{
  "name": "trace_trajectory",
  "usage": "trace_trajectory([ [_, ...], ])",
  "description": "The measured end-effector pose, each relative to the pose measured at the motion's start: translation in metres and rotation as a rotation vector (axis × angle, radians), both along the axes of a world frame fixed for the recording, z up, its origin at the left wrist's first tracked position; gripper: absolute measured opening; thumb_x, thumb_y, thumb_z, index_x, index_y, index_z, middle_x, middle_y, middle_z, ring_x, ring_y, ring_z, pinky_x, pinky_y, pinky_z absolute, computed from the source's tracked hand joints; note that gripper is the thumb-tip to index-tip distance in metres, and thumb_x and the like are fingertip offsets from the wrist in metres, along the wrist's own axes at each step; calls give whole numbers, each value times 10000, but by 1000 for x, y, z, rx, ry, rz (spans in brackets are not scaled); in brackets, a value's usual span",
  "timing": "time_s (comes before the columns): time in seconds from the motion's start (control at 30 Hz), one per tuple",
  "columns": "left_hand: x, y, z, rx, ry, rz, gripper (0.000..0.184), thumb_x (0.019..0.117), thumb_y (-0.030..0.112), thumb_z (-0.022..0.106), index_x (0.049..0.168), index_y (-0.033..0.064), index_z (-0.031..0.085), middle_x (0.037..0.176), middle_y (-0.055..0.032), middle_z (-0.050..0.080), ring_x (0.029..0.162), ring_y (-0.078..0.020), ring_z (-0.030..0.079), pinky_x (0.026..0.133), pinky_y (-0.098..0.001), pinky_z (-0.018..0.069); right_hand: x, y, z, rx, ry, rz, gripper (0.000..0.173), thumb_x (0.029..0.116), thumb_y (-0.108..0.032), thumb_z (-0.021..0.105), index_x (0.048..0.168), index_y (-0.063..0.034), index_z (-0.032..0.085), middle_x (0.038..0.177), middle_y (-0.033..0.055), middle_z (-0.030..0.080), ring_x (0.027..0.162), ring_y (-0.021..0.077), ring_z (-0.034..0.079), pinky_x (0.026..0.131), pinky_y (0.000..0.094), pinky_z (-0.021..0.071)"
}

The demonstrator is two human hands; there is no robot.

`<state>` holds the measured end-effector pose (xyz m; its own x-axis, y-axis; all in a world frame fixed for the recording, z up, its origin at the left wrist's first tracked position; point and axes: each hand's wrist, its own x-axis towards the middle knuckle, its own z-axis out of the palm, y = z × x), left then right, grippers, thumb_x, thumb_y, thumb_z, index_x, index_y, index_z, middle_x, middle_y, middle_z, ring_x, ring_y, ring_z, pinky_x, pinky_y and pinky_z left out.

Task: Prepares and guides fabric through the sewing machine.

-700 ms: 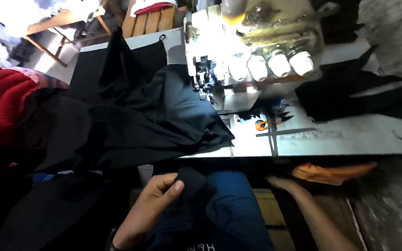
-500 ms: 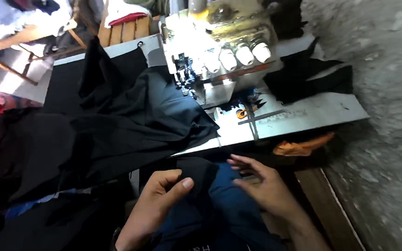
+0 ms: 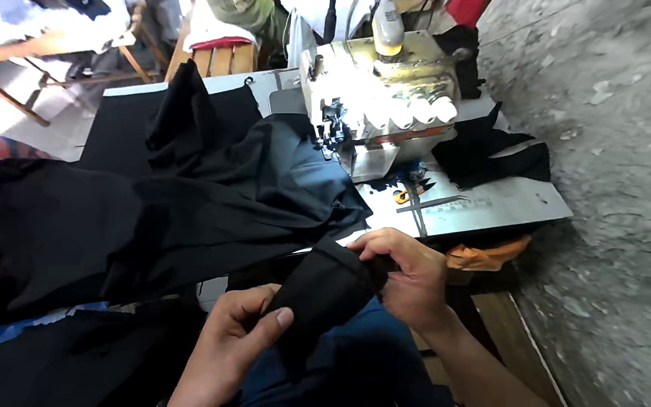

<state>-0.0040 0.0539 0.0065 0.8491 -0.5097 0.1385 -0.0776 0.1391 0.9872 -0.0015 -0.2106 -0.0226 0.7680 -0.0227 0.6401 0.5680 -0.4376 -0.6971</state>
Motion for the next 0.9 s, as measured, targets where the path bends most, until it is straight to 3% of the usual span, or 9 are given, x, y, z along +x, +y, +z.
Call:
trace_trajectory([
  [0.23, 27, -38, 17, -1, 6, -159, 264, 1003, 245, 661, 777, 115, 617, 838, 65, 665, 783, 36, 605, 681, -143, 499, 3, 6, -36, 215, 177, 125, 181, 918, -145, 732, 1065, -53, 682, 966, 11, 719, 881, 31, 685, 797, 195, 600],
  [0.37, 40, -57, 36, -10, -9, -298, 320, 1022, 251, 635, 754, 96, 554, 809, 45, 628, 777, 36, 581, 686, -140, 475, 4, -14, -34, 423, 220, 89, 91, 901, -119, 747, 971, -100, 692, 887, -18, 721, 789, 22, 684, 714, 186, 598],
  [0.47, 48, -49, 37, 23, -26, -261, 294, 1026, 276, 627, 782, 115, 592, 855, 63, 667, 818, 36, 615, 715, -141, 501, 5, -38, -15, 264, 151, -28, 96, 900, -154, 753, 937, -119, 671, 867, -39, 703, 806, -8, 674, 704, 145, 581],
  [0.53, 52, -44, 31, 55, -25, -207, 243, 1027, 284, 623, 835, 137, 656, 924, 69, 712, 877, 22, 653, 762, -159, 535, 6, -49, 1, 71, 87, -46, 186, 893, -205, 748, 921, -106, 593, 933, 3, 676, 938, 32, 660, 813, 165, 557],
  [0.6, 53, -42, 28, 67, -22, -184, 202, 1024, 276, 625, 887, 150, 704, 991, 71, 744, 931, 10, 680, 804, -172, 560, 6, -52, 12, -37, 92, 66, 258, 905, -249, 700, 938, -97, 495, 1176, 100, 659, 1186, 159, 600, 1006, 283, 484],
  [0.7, 49, -40, 30, 60, -37, -176, 198, 1004, 248, 655, 837, 142, 666, 969, 77, 735, 900, 27, 669, 770, -144, 546, 3, -43, 13, 227, 252, 473, 139, 1028, -201, 471, 1084, -89, 412, 1451, 137, 532, 1423, 197, 475, 1183, 352, 411],
  [0.77, 46, -36, 32, 41, -49, -146, 196, 971, 215, 696, 800, 160, 617, 923, 97, 722, 840, 55, 651, 718, -117, 527, -2, -30, 15, 478, 391, 666, 172, 1117, -324, 381, 1110, -159, 430, 1214, -14, 526, 1217, 15, 495, 1049, 196, 415],
  [0.8, 43, -32, 33, 28, -52, -106, 176, 948, 194, 716, 805, 174, 615, 884, 108, 709, 794, 65, 637, 684, -106, 515, -3, -26, 18, 498, 410, 708, 112, 1098, -264, 446, 1111, -153, 432, 1132, -31, 498, 1143, -12, 490, 999, 158, 418],
  [0.9, 34, -16, 39, 107, -93, 45, 151, 895, 129, 743, 962, 199, 627, 858, 115, 672, 747, 44, 633, 663, -114, 537, -2, -18, 30, 155, 366, 504, 271, 833, -122, 717, 977, -73, 493, 1036, 44, 522, 1035, 43, 524, 877, 144, 445],
])
